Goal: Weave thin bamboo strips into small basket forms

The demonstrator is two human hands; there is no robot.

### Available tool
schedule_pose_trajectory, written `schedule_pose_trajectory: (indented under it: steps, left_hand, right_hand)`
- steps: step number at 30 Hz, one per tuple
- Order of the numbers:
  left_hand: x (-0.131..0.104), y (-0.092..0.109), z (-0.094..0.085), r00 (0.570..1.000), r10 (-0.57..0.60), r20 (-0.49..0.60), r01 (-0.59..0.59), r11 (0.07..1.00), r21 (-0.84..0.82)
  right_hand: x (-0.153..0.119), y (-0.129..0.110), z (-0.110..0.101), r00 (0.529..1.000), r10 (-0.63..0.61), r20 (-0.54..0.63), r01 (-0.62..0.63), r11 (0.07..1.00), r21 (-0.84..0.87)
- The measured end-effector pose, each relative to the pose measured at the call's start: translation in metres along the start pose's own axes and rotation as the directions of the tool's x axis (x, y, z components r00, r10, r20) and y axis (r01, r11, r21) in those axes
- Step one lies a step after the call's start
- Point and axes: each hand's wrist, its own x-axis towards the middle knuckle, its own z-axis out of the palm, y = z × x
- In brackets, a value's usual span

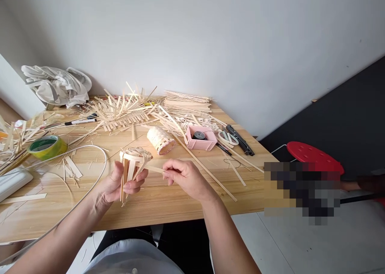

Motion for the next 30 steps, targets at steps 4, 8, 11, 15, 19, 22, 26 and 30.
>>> schedule_pose_trajectory:
  steps: [4,8,11,15,19,22,26,30]
  left_hand:
    - [0.001,0.0,0.002,1.0,-0.005,0.016,0.006,0.999,-0.034]
    - [0.002,-0.001,0.006,1.0,-0.019,-0.004,0.019,0.999,-0.025]
    - [0.003,-0.002,0.007,0.999,-0.032,-0.026,0.031,0.999,-0.024]
    - [0.004,-0.003,0.006,0.999,-0.004,-0.045,0.003,1.0,-0.011]
    - [0.003,-0.003,0.004,0.998,0.003,-0.07,-0.002,1.0,0.01]
    - [0.003,-0.004,0.004,0.997,-0.001,-0.078,0.002,1.0,0.015]
    - [0.004,-0.004,0.003,0.997,-0.034,-0.062,0.033,0.999,-0.011]
    - [0.002,0.001,0.0,0.999,0.005,-0.05,-0.006,1.0,-0.03]
  right_hand:
    - [0.005,0.003,-0.001,0.999,-0.013,0.044,0.01,0.997,0.07]
    - [0.01,0.005,0.002,0.997,-0.017,0.072,0.007,0.991,0.132]
    - [0.011,0.002,0.005,0.998,-0.01,0.065,0.001,0.991,0.135]
    - [0.011,-0.004,0.006,0.999,-0.002,0.042,-0.001,0.997,0.079]
    - [0.009,-0.005,0.007,1.0,0.016,0.023,-0.017,0.999,0.04]
    - [0.009,-0.003,0.009,0.999,0.025,0.02,-0.026,0.999,0.044]
    - [0.011,-0.002,0.012,0.999,0.024,0.035,-0.026,0.998,0.056]
    - [0.007,-0.005,-0.001,0.99,0.095,0.102,-0.095,0.995,-0.002]
